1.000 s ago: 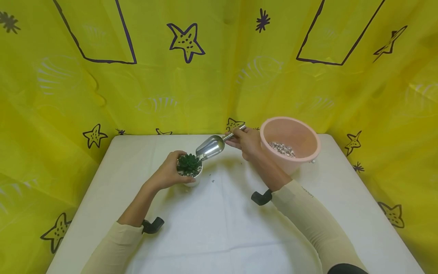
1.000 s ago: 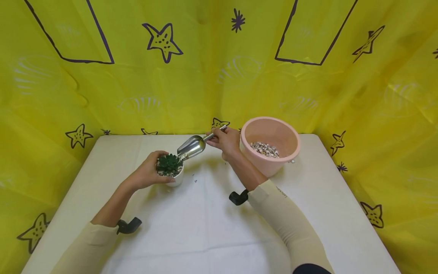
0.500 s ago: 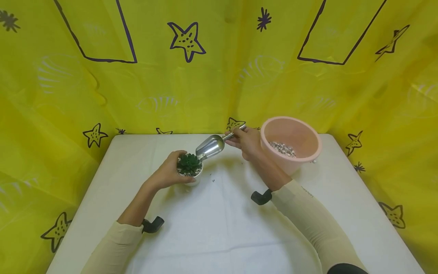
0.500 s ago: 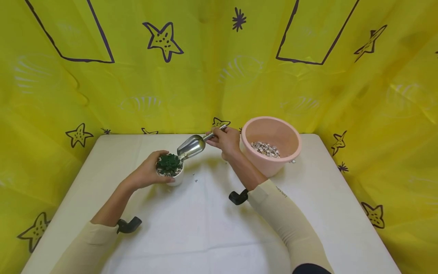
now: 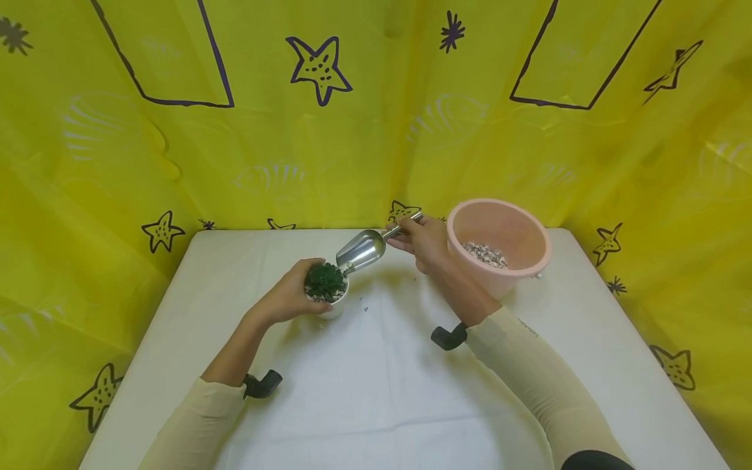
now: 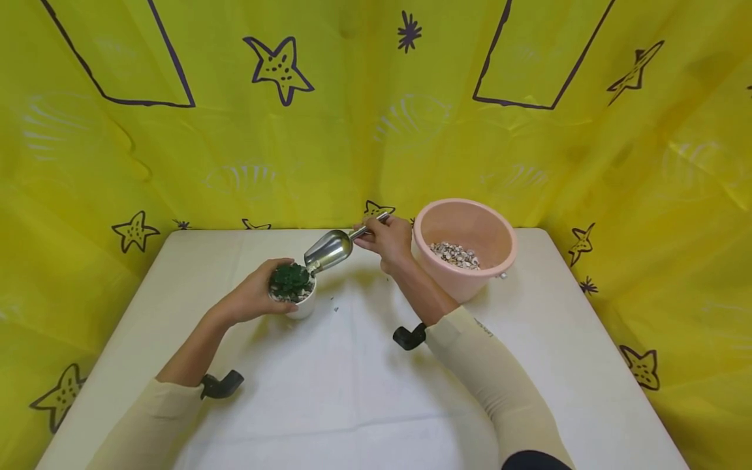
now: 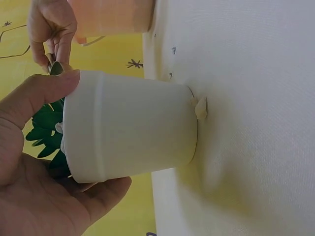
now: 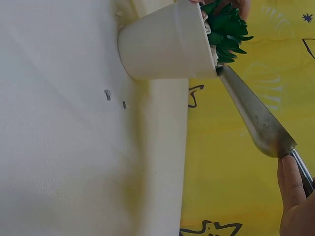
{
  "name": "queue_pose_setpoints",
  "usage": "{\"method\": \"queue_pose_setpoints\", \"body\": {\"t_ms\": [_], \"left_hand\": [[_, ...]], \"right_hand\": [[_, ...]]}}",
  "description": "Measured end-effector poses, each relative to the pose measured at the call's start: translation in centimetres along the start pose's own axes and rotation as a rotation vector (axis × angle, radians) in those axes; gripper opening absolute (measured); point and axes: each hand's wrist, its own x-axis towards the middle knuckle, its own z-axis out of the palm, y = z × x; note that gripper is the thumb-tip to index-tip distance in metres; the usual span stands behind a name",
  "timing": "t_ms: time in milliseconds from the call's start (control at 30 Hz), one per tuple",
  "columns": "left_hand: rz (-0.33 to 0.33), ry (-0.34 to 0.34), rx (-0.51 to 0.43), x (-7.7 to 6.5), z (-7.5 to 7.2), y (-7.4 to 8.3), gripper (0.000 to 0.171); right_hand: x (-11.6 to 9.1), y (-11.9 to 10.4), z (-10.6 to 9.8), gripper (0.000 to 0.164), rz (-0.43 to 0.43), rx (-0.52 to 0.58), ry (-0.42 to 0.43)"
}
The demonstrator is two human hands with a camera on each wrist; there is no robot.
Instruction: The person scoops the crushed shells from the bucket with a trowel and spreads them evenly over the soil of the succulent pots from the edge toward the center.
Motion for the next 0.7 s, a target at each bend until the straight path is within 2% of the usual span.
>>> {"method": "queue_pose_setpoints", "body": {"t_ms": [300, 533, 700], "left_hand": [[0.022, -0.014, -0.013, 0.00, -0.02, 0.01, 0.094], [0.023, -0.014, -0.011, 0.02, -0.04, -0.08, 0.094], [0.007, -0.022, -0.004, -0.01, -0.06, -0.09, 0.095]], "right_hand": [[-0.05, -0.16, 0.14, 0.020, -0.031, -0.019, -0.012], [-0.11, -0.30, 0.34, 0.028, -0.068, -0.038, -0.028], [-0.26, -0.32, 0.58, 0.020, -0.093, -0.042, -0.030]]}}
